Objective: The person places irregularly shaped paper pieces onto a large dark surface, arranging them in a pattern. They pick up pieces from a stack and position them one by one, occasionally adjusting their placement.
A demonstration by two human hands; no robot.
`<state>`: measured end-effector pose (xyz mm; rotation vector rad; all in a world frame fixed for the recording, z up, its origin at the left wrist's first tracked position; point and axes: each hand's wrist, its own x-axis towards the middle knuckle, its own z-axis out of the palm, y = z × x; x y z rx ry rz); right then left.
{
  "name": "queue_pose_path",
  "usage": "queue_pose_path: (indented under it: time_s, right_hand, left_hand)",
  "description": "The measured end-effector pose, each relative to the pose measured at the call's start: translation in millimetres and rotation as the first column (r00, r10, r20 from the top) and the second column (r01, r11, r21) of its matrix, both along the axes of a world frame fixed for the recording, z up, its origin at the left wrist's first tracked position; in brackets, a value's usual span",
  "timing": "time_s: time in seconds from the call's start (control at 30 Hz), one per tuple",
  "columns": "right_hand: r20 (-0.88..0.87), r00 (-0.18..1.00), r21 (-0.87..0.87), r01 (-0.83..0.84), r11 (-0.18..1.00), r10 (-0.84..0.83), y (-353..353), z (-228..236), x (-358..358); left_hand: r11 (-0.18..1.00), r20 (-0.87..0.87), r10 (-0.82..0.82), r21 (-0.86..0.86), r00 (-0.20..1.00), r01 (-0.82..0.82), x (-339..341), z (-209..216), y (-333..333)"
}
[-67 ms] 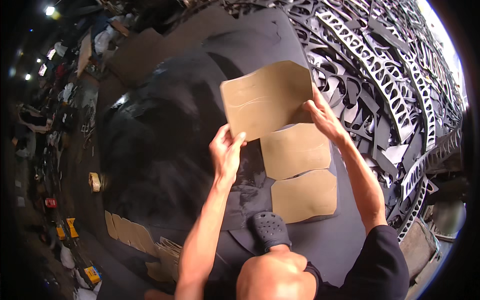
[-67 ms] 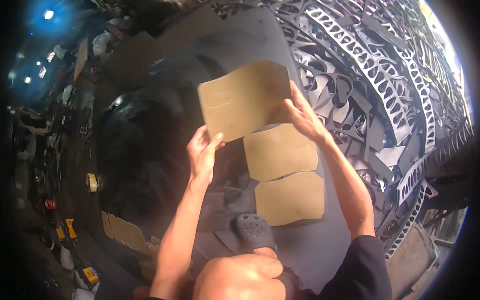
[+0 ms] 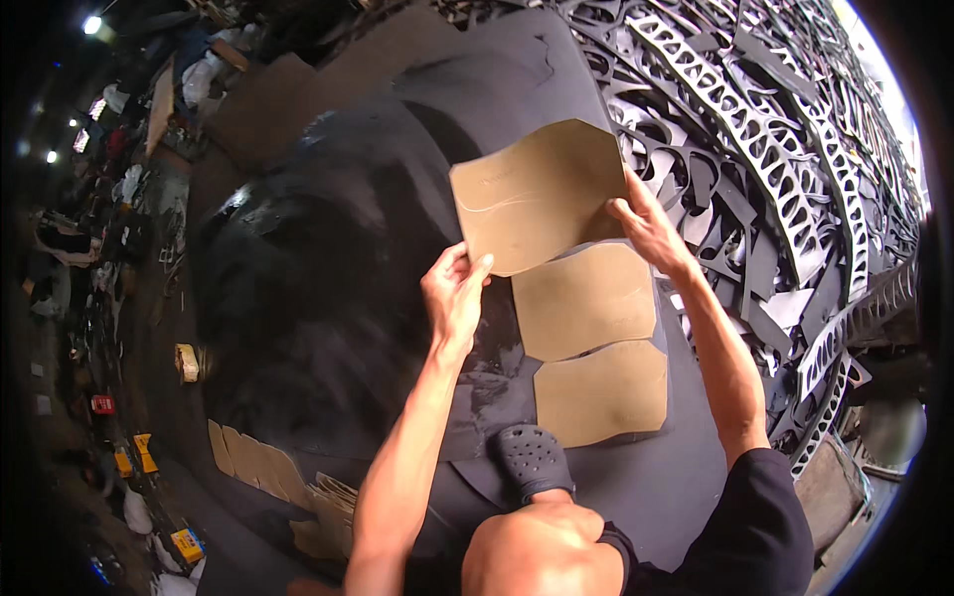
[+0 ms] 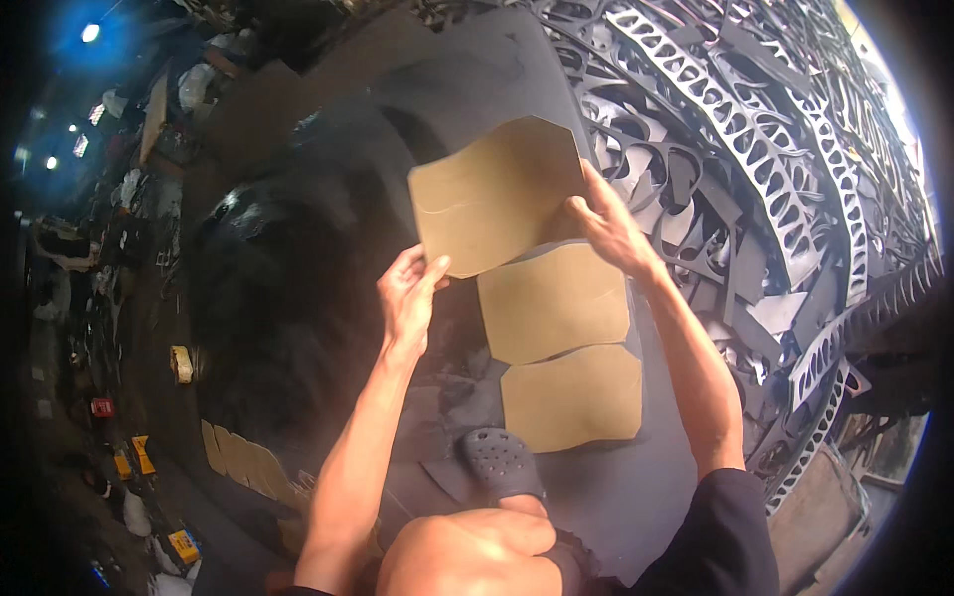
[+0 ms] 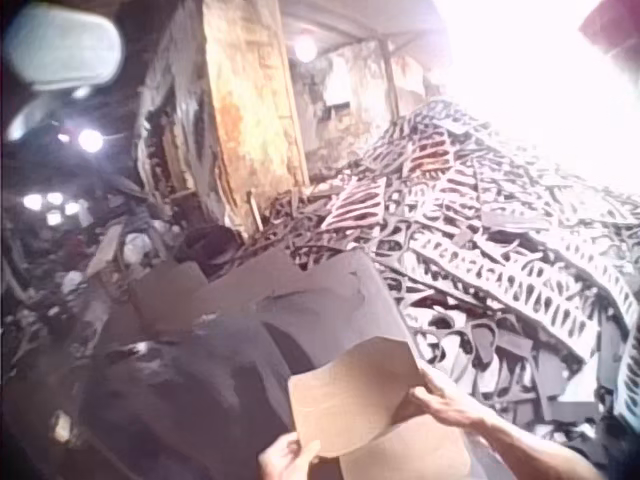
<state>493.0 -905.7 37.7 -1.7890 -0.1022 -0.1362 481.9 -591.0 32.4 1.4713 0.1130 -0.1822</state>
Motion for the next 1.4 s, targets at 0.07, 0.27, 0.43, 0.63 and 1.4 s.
queue_pose_path:
  time_s: [0.07,0.27,0.43,0.63,1.4]
  right_hand:
    - [-0.144,0.987,-0.092,0.051,0.994,-0.064,-37.4,-24.6,13.8]
    - [-0.218,0.97,-0.191,0.068,0.979,-0.11,-64.7,-35.5,20.5]
    - [-0.201,0.962,-0.244,0.134,0.96,-0.186,-54.9,-41.4,17.7]
    - [-0.207,0.953,-0.348,0.141,0.927,-0.223,-57.0,-42.3,9.8]
    - [0.262,0.958,-0.886,0.288,0.363,-0.12,25.4,-99.9,58.4]
  left_hand:
    - [0.989,-0.086,0.049,0.144,0.995,-0.036,21.7,-33.3,-26.4]
    - [0.969,-0.018,0.101,0.229,0.995,-0.094,44.0,-73.7,-35.0]
    - [0.961,-0.081,0.098,0.267,0.992,-0.073,45.2,-82.2,-33.3]
    - [0.956,-0.074,0.091,0.286,0.993,-0.067,43.9,-87.2,-34.2]
    - [0.447,0.394,-0.019,0.825,0.919,-0.345,-81.9,-29.5,62.3]
